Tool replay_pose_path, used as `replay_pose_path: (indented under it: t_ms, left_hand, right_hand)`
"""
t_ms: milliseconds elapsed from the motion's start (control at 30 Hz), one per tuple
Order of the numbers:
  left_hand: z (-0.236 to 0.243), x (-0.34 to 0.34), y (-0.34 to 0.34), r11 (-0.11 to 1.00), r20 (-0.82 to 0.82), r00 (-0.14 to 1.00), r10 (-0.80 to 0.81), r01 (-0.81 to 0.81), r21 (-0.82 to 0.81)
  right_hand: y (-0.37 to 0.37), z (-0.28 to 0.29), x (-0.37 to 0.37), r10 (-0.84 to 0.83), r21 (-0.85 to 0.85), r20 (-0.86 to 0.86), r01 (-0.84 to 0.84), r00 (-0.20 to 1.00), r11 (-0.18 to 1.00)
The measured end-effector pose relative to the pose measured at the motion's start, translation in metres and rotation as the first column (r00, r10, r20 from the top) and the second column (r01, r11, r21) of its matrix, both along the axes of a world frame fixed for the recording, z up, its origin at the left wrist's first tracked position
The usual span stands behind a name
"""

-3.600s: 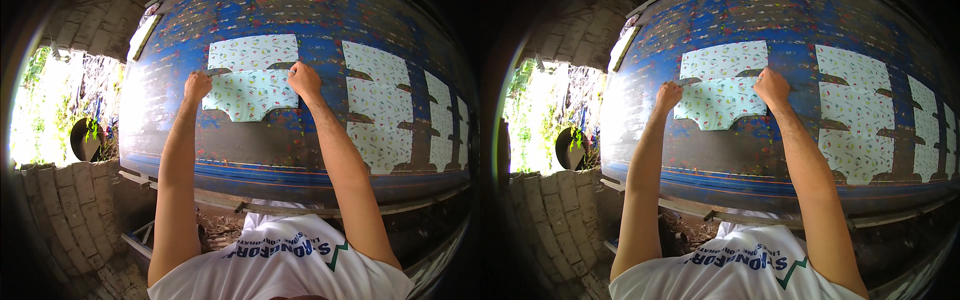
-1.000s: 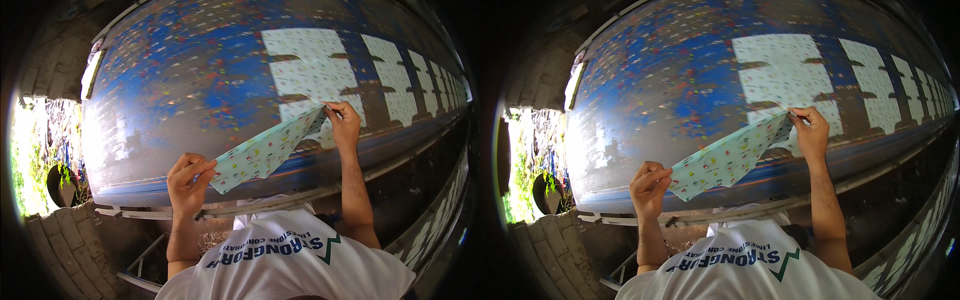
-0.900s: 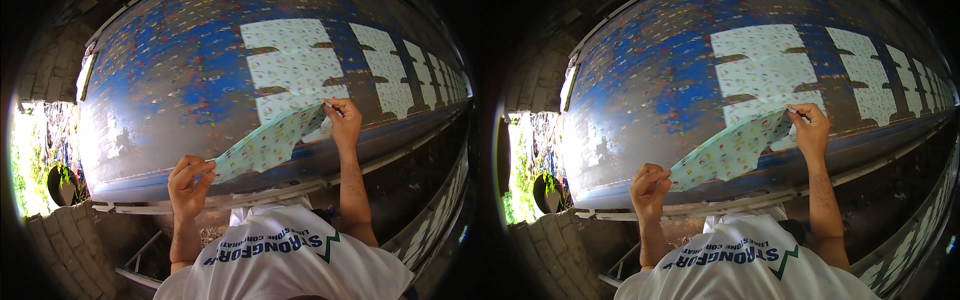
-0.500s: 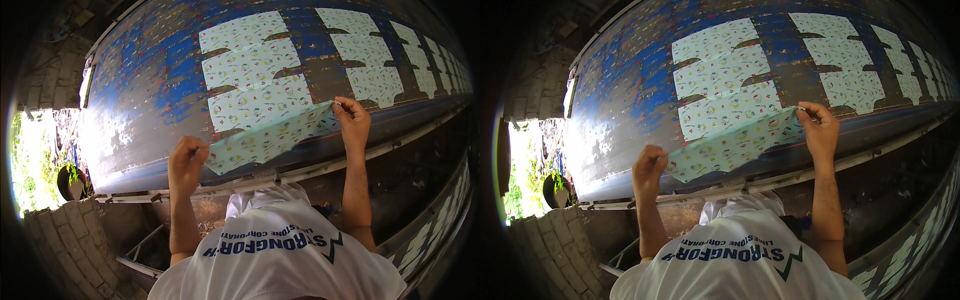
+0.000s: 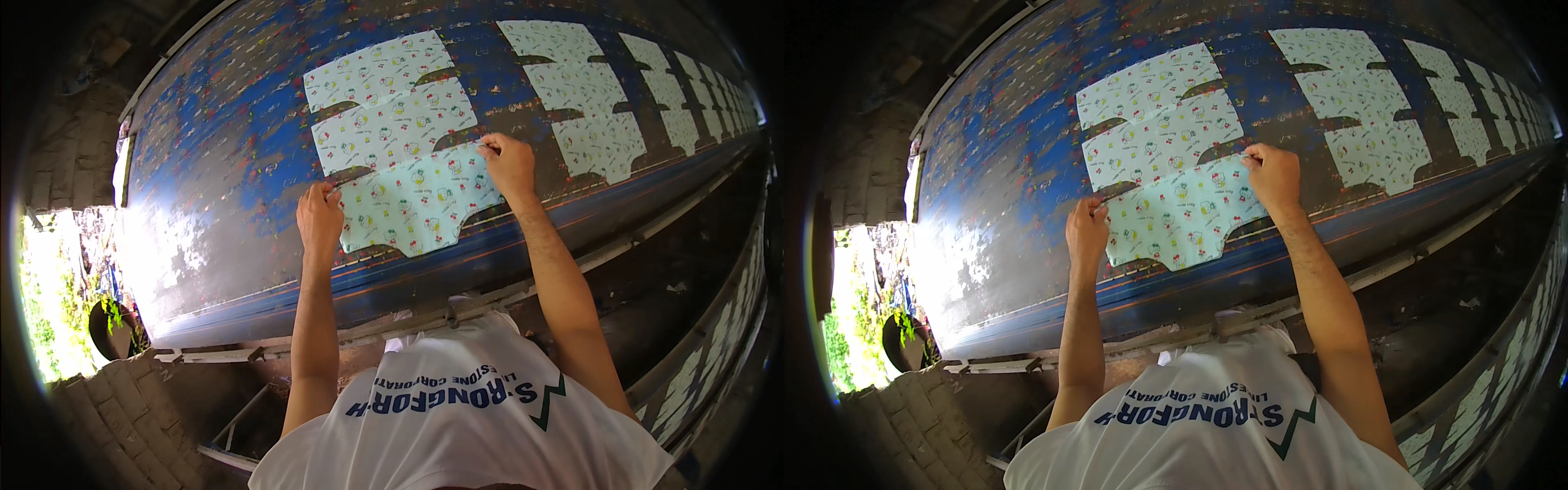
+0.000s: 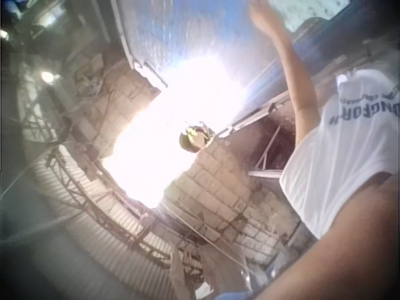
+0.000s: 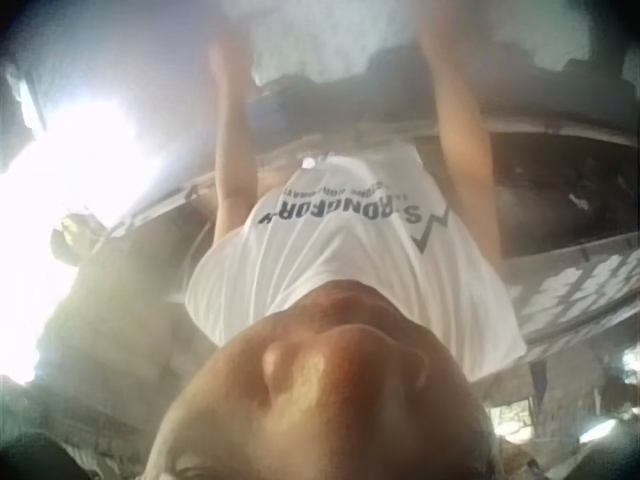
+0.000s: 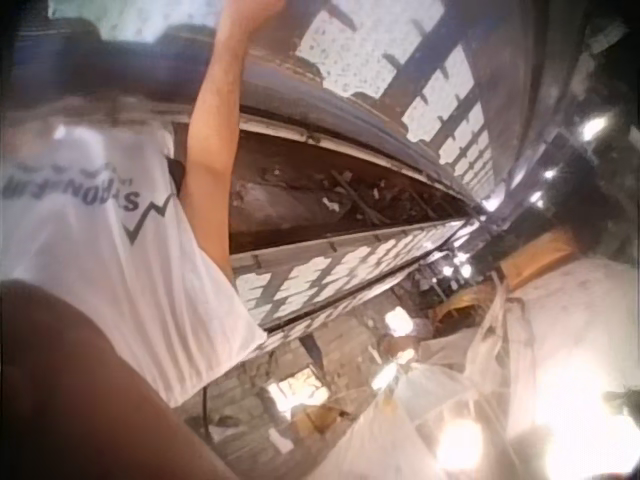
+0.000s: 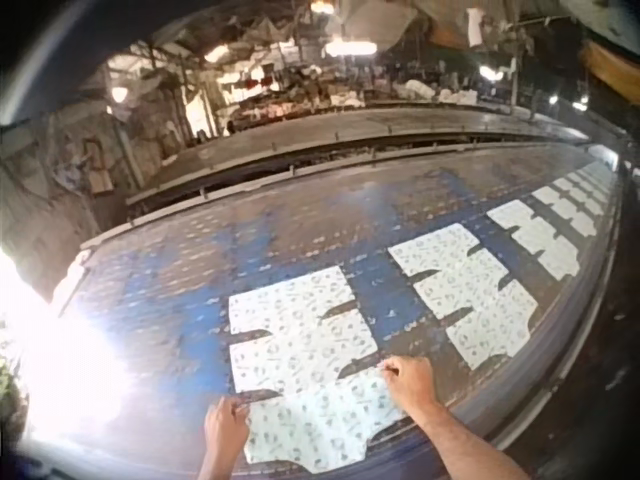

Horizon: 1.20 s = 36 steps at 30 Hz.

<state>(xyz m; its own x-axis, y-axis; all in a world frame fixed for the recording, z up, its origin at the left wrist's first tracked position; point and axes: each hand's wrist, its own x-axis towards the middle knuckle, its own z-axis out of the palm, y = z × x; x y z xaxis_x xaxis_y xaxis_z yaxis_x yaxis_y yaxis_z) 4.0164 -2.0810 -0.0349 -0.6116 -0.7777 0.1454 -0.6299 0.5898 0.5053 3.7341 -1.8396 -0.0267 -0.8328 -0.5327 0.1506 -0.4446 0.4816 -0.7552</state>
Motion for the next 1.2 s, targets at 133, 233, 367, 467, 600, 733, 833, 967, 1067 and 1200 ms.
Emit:
replay_pose_path:
  t_ms: [133,233,367,467,600,733,833,967,1067,1200]
  left_hand:
    - [0.002,0.001,-0.005,0.996,0.051,0.999,-0.017,0.013,0.089]
    - [0.005,-0.001,-0.006,0.998,-0.002,1.0,-0.01,0.01,0.062]
    - [0.011,-0.004,-0.009,0.999,0.099,0.994,-0.044,0.045,-0.005]
    - [0.011,-0.008,-0.006,1.0,0.157,0.988,0.009,-0.005,-0.022]
    - [0.012,-0.012,-0.002,0.999,0.237,0.971,0.043,-0.041,-0.016]
    - [0.013,-0.021,0.015,0.981,0.316,0.929,0.193,-0.172,-0.092]
    - [0.014,-0.028,0.023,0.973,0.253,0.94,0.23,-0.223,-0.057]
    - [0.007,-0.03,0.027,0.966,0.32,0.912,0.256,-0.227,-0.128]
    - [0.0,-0.027,0.034,0.957,0.272,0.93,0.248,-0.192,-0.217]
    - [0.014,-0.021,0.054,0.96,0.106,0.986,0.127,-0.095,-0.262]
  right_hand:
    - [-0.005,-0.006,-0.008,0.104,0.117,-0.158,-0.086,0.982,0.989]
    - [-0.003,-0.008,-0.011,0.158,0.13,-0.226,-0.132,0.961,0.983]
    - [-0.005,-0.004,-0.018,0.183,0.136,-0.066,-0.172,0.981,0.976]
    - [-0.004,-0.004,-0.022,0.197,0.128,-0.023,-0.193,0.98,0.973]
    - [-0.002,-0.01,-0.028,0.298,0.234,-0.107,-0.267,0.948,0.935]
    - [-0.003,-0.016,-0.031,0.35,0.22,-0.211,-0.305,0.913,0.927]
    - [-0.001,-0.019,-0.035,0.368,0.137,-0.191,-0.347,0.91,0.928]
    - [0.006,-0.023,-0.038,0.445,0.134,-0.241,-0.425,0.863,0.895]
    - [0.012,-0.026,-0.035,0.469,0.062,-0.28,-0.472,0.838,0.88]
    - [0.014,-0.025,-0.034,0.434,-0.046,-0.185,-0.449,0.882,0.892]
